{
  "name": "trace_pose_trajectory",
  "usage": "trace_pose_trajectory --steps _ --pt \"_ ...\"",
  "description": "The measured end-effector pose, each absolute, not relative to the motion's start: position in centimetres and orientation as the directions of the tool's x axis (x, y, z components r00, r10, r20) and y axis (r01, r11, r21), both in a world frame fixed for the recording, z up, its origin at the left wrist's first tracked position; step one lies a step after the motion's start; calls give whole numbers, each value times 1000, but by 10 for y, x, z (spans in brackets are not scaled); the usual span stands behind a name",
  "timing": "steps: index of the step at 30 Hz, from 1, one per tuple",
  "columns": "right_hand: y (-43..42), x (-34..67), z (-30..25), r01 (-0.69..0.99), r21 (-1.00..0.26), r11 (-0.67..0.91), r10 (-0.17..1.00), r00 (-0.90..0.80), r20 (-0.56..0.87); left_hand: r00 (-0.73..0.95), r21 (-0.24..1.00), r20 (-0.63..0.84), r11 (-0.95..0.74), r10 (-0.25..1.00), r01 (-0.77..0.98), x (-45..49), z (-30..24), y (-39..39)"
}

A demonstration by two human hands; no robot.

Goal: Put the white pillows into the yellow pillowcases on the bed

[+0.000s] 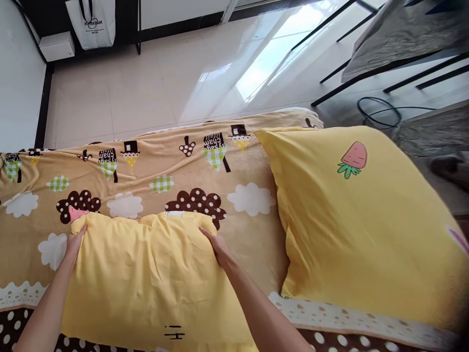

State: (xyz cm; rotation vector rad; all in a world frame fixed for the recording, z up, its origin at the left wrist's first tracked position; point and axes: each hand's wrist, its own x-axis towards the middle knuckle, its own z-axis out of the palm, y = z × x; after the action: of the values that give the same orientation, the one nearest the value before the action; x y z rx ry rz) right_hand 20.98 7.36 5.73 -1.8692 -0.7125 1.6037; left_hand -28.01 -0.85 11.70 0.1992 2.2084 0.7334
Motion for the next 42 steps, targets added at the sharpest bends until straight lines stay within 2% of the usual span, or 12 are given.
trace_pose_trajectory --steps 5,8,10,13,16,19,21,23,27,32,37,42 --pt "52 244 79 -84 -681 -728 662 174 -729 -562 519 -795 738 231 -431 -305 140 -59" --pt "58 253 87 44 -725 -687 724 129 -678 -475 439 -861 739 182 -512 -320 149 -83" --pt "70 242 88 332 -722 -608 789 144 -598 -574 466 -790 820 216 -332 -325 150 -78" --pt "78 191 87 771 -524 -362 905 156 -395 -787 470 -358 825 503 313 -304 148 -48" --pt "56 111 81 846 -524 -100 933 -103 -344 -476 378 -45 456 878 806 -233 137 -23" --pt "24 54 71 829 -480 287 866 -439 -240 -83 360 -161 137 983 923 -150 115 -24" --pt "17 51 63 789 -439 431 822 -544 -169 -22 316 -215 90 976 945 -121 99 -37" --pt "24 73 55 817 -394 420 854 -503 -134 -88 249 -213 141 973 958 -121 87 -52" --pt "48 138 41 941 -277 195 958 -243 -154 -385 140 -161 407 909 903 -188 81 -88" --pt "9 158 45 973 -230 22 988 -56 -142 -640 201 -394 742 659 640 -264 107 -144" --pt "-50 129 43 932 -313 183 977 -207 -45 -395 226 -176 427 902 875 -231 96 -145" --pt "-26 109 31 919 -344 194 979 -157 131 -354 228 83 328 932 917 -211 51 -112"
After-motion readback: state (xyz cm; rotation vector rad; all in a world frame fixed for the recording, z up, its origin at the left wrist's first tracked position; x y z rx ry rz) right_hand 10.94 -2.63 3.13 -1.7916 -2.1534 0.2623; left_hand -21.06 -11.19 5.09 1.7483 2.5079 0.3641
